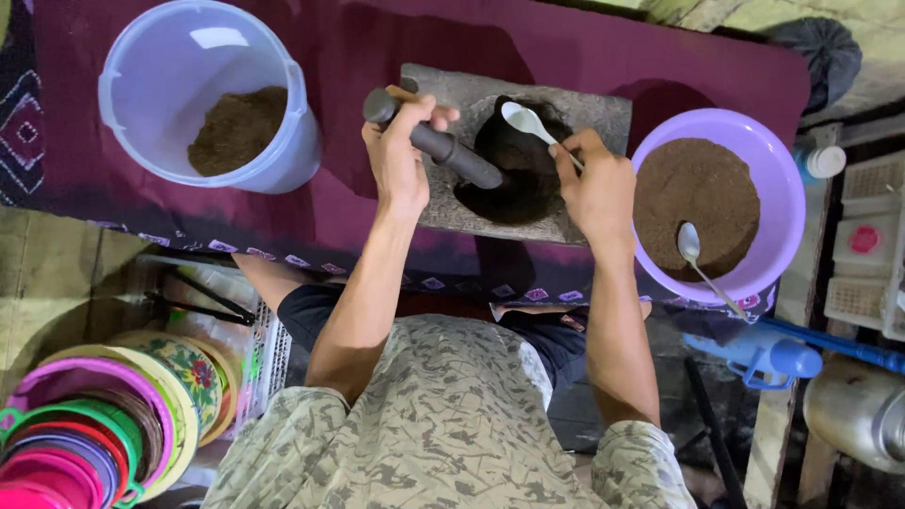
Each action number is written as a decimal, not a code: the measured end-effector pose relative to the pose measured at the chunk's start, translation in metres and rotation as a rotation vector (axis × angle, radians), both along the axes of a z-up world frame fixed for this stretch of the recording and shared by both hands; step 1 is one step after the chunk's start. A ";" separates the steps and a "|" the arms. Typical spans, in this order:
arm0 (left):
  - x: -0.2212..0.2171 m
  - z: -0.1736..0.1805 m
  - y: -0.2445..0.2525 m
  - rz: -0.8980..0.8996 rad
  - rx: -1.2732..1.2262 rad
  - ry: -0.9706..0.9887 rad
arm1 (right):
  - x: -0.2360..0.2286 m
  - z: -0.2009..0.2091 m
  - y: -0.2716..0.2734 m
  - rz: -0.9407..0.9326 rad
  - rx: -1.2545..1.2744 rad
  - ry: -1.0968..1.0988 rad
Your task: Processing and transferring brown powder between containers using a mortar, pestle, and spoons
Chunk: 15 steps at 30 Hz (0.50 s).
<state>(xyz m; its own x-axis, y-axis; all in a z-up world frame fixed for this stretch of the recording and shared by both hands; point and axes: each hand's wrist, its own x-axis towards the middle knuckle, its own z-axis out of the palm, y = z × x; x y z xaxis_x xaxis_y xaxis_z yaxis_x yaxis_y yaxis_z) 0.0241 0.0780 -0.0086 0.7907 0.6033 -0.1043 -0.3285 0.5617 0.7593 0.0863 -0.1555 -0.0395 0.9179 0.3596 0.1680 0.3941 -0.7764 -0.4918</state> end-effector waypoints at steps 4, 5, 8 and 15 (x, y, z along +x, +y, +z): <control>0.003 -0.003 -0.008 -0.173 0.141 -0.219 | 0.002 -0.002 0.001 -0.041 -0.036 -0.008; 0.005 -0.003 -0.009 -0.251 0.322 -0.316 | 0.000 0.002 0.002 -0.034 -0.015 -0.005; 0.007 0.002 -0.012 -0.425 0.510 -0.457 | -0.002 0.002 0.003 -0.045 -0.018 -0.005; 0.014 0.010 -0.032 -0.478 0.402 -0.385 | -0.004 -0.001 0.005 -0.080 0.004 -0.034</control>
<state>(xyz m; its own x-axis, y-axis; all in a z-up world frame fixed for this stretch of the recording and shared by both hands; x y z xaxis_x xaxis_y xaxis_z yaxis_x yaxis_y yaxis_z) 0.0381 0.0455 0.0019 0.9131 0.1161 0.3908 -0.4022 0.4131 0.8170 0.0820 -0.1508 -0.0408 0.9374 0.2843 0.2010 0.3473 -0.8040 -0.4826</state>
